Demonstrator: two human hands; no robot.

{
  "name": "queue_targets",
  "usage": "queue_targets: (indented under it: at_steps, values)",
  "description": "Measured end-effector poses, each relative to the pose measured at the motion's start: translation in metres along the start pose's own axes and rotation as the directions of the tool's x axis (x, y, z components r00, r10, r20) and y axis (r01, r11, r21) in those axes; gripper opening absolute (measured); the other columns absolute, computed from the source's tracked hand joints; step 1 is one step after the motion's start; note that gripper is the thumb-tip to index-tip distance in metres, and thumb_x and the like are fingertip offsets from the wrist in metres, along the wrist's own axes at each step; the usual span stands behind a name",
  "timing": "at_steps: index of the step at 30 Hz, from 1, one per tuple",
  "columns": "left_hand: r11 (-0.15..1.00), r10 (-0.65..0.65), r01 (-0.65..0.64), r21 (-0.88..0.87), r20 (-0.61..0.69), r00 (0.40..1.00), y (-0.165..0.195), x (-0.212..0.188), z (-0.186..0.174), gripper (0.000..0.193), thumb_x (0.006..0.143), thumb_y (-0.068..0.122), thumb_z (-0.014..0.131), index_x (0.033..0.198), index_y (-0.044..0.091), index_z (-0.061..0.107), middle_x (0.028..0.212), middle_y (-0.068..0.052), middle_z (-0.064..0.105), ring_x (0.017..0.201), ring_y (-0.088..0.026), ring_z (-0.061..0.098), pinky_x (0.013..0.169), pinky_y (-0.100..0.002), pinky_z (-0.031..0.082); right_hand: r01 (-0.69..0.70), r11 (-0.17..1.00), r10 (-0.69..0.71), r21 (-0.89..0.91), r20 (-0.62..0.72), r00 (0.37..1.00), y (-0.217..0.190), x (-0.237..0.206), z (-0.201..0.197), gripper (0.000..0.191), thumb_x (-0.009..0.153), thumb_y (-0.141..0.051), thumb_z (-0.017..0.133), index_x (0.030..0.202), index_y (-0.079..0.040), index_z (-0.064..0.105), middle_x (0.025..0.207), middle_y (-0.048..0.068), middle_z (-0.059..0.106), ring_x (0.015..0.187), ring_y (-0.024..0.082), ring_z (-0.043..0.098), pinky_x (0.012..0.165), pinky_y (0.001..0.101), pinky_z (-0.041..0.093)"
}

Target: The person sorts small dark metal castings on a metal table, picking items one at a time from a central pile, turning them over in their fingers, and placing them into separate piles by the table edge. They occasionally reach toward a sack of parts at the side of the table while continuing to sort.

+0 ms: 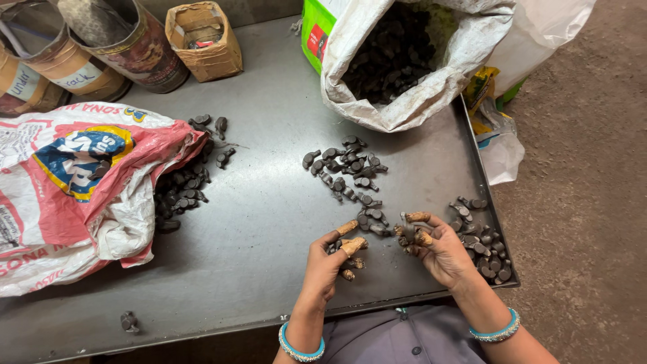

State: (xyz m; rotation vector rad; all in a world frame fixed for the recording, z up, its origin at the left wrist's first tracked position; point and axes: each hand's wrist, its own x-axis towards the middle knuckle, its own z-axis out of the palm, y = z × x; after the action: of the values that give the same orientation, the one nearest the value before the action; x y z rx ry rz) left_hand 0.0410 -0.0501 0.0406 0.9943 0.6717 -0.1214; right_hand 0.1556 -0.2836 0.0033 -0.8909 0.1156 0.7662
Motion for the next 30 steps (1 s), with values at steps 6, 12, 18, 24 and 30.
queue_targets:
  at_steps: [6, 12, 18, 24, 30]
  values:
    - [0.999, -0.015, 0.018, -0.051, 0.041, 0.999, 0.001, 0.0, 0.001, 0.045, 0.087, 0.007, 0.071, 0.13, -0.001, 0.068, 0.093, -0.01, 0.078, 0.059, -0.014, 0.068, 0.04, -0.026, 0.044, -0.118, 0.975, 0.106, 0.186, 0.075, 0.992, -0.003, -0.004, -0.002, 0.053, 0.088, -0.016, 0.075, 0.136, -0.002, 0.056, 0.111, 0.012, 0.074, 0.093, 0.021, 0.072, 0.079, 0.0365, 0.061]
    - [0.996, -0.039, 0.042, -0.075, 0.043, 0.998, -0.004, 0.0, -0.001, 0.043, 0.087, 0.005, 0.068, 0.13, 0.0, 0.069, 0.094, -0.01, 0.079, 0.059, -0.014, 0.069, 0.04, -0.025, 0.044, -0.15, 0.954, 0.082, 0.26, 0.253, 0.964, -0.005, -0.005, -0.003, 0.054, 0.096, -0.012, 0.072, 0.144, 0.002, 0.054, 0.113, 0.013, 0.072, 0.096, 0.02, 0.071, 0.081, 0.0369, 0.06]
    - [0.992, -0.034, 0.046, -0.114, 0.102, 0.994, -0.009, 0.001, 0.0, 0.04, 0.089, 0.006, 0.071, 0.127, -0.003, 0.07, 0.095, -0.012, 0.078, 0.058, -0.014, 0.069, 0.04, -0.024, 0.046, -0.006, 1.0, 0.006, 0.006, 0.072, 0.997, -0.008, -0.004, 0.0, 0.051, 0.092, -0.015, 0.072, 0.138, -0.001, 0.055, 0.112, 0.015, 0.074, 0.093, 0.023, 0.072, 0.077, 0.0378, 0.061]
    - [0.99, -0.078, 0.089, -0.105, 0.099, 0.992, -0.009, 0.0, 0.002, 0.038, 0.087, 0.008, 0.072, 0.124, -0.001, 0.071, 0.094, -0.012, 0.079, 0.056, -0.013, 0.068, 0.039, -0.023, 0.045, 0.087, 0.983, -0.092, -0.165, -0.022, 0.996, -0.007, -0.003, 0.005, 0.042, 0.081, 0.0, 0.075, 0.12, -0.001, 0.059, 0.115, 0.011, 0.074, 0.095, 0.021, 0.072, 0.071, 0.0372, 0.061]
    - [0.989, -0.084, 0.094, -0.116, 0.093, 0.992, -0.011, -0.002, 0.001, 0.036, 0.088, 0.009, 0.073, 0.123, -0.002, 0.071, 0.092, -0.011, 0.079, 0.057, -0.013, 0.069, 0.04, -0.023, 0.044, 0.201, 0.846, -0.205, -0.494, 0.047, 0.978, 0.009, -0.005, 0.008, 0.038, 0.078, 0.005, 0.082, 0.113, 0.004, 0.066, 0.097, 0.007, 0.068, 0.086, 0.011, 0.067, 0.077, 0.0266, 0.06]
